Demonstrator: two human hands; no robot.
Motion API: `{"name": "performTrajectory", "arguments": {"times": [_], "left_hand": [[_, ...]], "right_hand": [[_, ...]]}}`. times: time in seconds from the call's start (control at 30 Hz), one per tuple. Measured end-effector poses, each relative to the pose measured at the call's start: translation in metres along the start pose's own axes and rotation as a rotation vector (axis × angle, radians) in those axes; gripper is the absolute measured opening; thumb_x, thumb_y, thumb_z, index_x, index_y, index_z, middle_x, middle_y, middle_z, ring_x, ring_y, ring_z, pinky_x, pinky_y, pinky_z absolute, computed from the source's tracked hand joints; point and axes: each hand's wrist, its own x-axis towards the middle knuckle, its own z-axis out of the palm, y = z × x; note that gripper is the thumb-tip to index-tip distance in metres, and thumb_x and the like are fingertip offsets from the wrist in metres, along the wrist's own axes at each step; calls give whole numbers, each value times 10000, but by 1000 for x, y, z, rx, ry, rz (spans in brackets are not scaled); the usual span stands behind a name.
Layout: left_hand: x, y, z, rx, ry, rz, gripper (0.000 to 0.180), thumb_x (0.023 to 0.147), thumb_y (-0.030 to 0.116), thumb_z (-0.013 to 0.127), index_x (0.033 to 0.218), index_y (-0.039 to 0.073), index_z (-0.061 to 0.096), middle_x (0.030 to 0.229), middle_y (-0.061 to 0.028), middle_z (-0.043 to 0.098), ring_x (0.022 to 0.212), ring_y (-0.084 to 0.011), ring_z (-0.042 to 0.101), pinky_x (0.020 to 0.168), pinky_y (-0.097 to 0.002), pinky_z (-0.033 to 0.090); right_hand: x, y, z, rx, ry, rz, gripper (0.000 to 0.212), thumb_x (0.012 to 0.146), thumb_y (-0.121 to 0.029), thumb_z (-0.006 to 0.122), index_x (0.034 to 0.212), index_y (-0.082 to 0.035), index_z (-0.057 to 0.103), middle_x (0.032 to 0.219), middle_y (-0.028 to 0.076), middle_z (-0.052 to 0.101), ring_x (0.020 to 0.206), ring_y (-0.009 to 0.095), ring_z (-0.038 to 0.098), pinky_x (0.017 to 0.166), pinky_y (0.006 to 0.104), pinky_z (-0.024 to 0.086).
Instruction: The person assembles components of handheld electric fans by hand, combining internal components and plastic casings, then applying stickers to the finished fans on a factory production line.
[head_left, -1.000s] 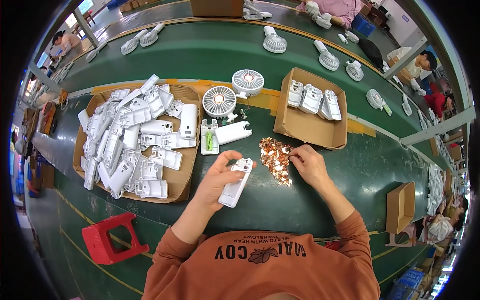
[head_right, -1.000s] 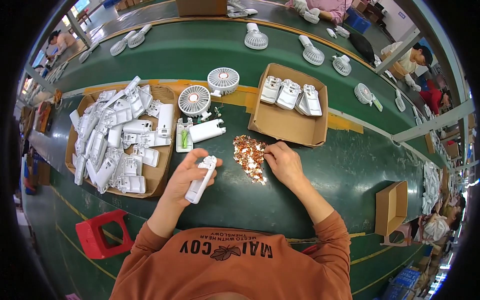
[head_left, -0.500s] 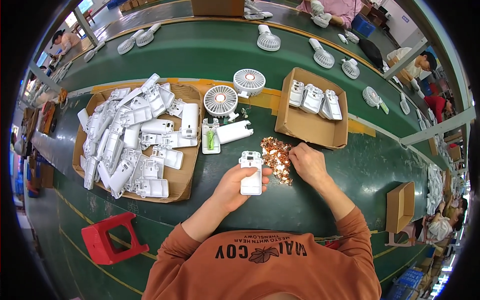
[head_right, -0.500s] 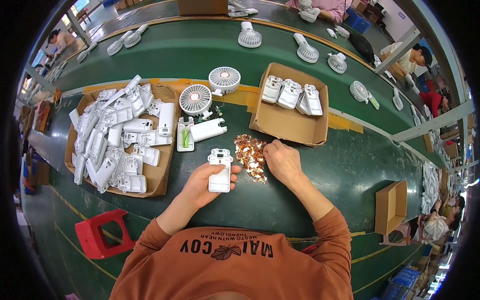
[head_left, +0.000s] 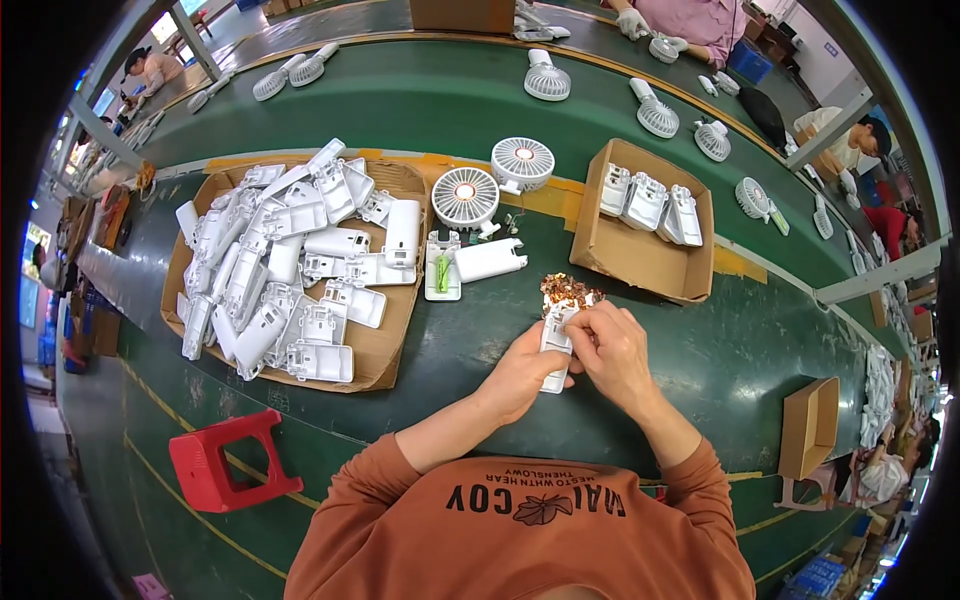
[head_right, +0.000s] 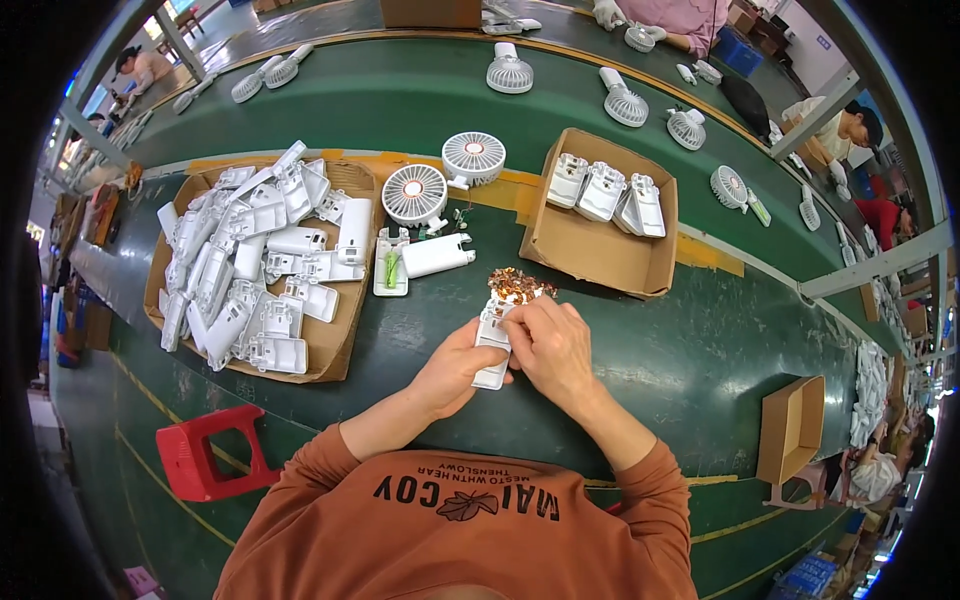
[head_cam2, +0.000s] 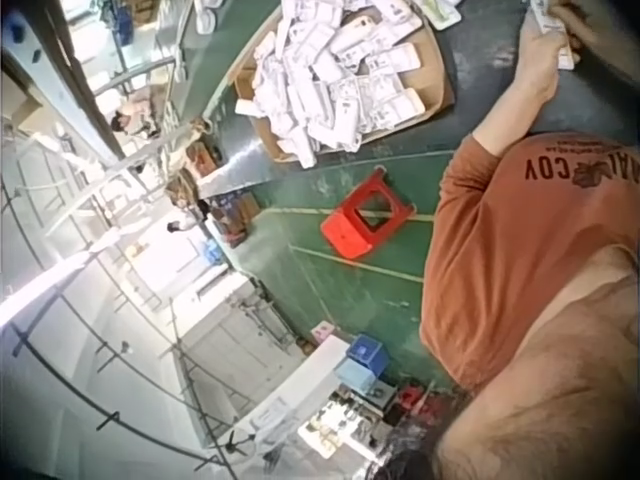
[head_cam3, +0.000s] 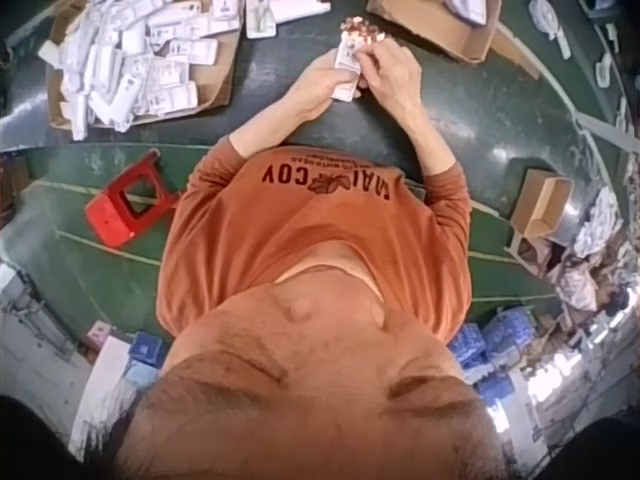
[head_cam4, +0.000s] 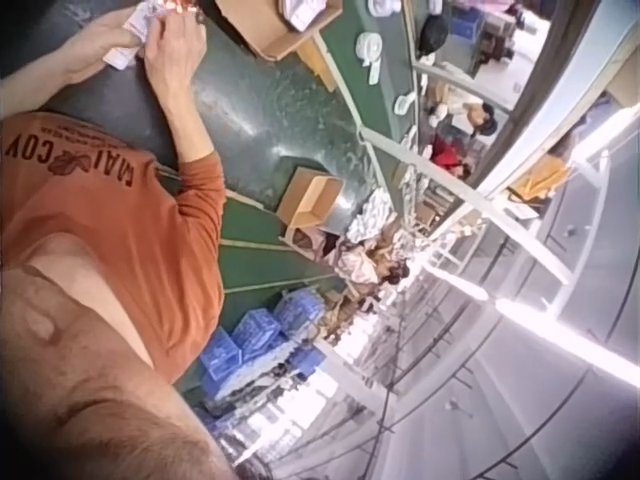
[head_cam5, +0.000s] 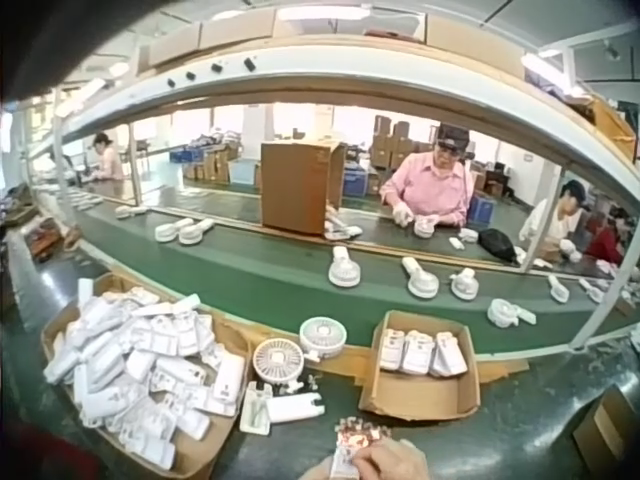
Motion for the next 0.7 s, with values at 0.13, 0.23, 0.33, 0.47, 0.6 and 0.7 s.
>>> {"name": "performTrajectory", "arguments": {"times": [0.13, 0.23, 0.33, 0.47, 0.6, 0.7], "left_hand": [[1, -6, 3, 21, -5, 88, 432, 800, 1, 471, 1226, 59, 426, 1065, -37, 523, 911, -117, 534, 735, -266, 476], [1, -6, 0, 55, -16, 90, 442, 800, 0, 467, 1236, 57, 419, 1077, -35, 510, 926, -114, 522, 744, -264, 473], [-1, -3, 1, 54, 7, 82, 422, 817, -44, 456, 1225, 58, 424, 1063, -34, 526, 918, -111, 543, 769, -261, 475], [0, -6, -1, 97, -5, 117, 444, 800, -51, 453, 1232, 45, 417, 1069, -41, 524, 927, -116, 538, 775, -255, 463], [0, -5, 1, 106, -3, 173, 475, 789, -53, 443, 1255, 29, 402, 1089, -44, 520, 967, -119, 523, 803, -247, 441], [-1, -4, -1, 122, -2, 201, 485, 792, -52, 435, 1269, 25, 395, 1110, -45, 515, 1003, -117, 507, 843, -250, 423]], "right_hand": [[-2, -7, 9, -14, 37, 48, 54, 755, -79, 648, 747, -75, 595, 723, 42, 568, 603, 245, 537, 587, 346, 403], [-2, -7, 13, -38, 46, 58, 52, 758, -81, 646, 747, -78, 596, 721, 48, 564, 601, 250, 537, 592, 352, 405], [-2, -9, 13, -28, 38, 72, 50, 761, -85, 642, 746, -79, 594, 718, 58, 570, 595, 257, 540, 588, 359, 406], [-3, -13, 14, 34, 38, 200, 58, 756, -87, 646, 746, -76, 590, 714, 62, 583, 589, 260, 549, 585, 364, 410], [-3, -17, 20, -8, 92, 213, 67, 753, -86, 653, 742, -74, 587, 708, 56, 584, 590, 255, 556, 586, 359, 411], [0, -23, 21, 3, 120, 211, 77, 780, -89, 641, 745, -42, 591, 686, 77, 560, 594, 262, 540, 564, 372, 429]]}}
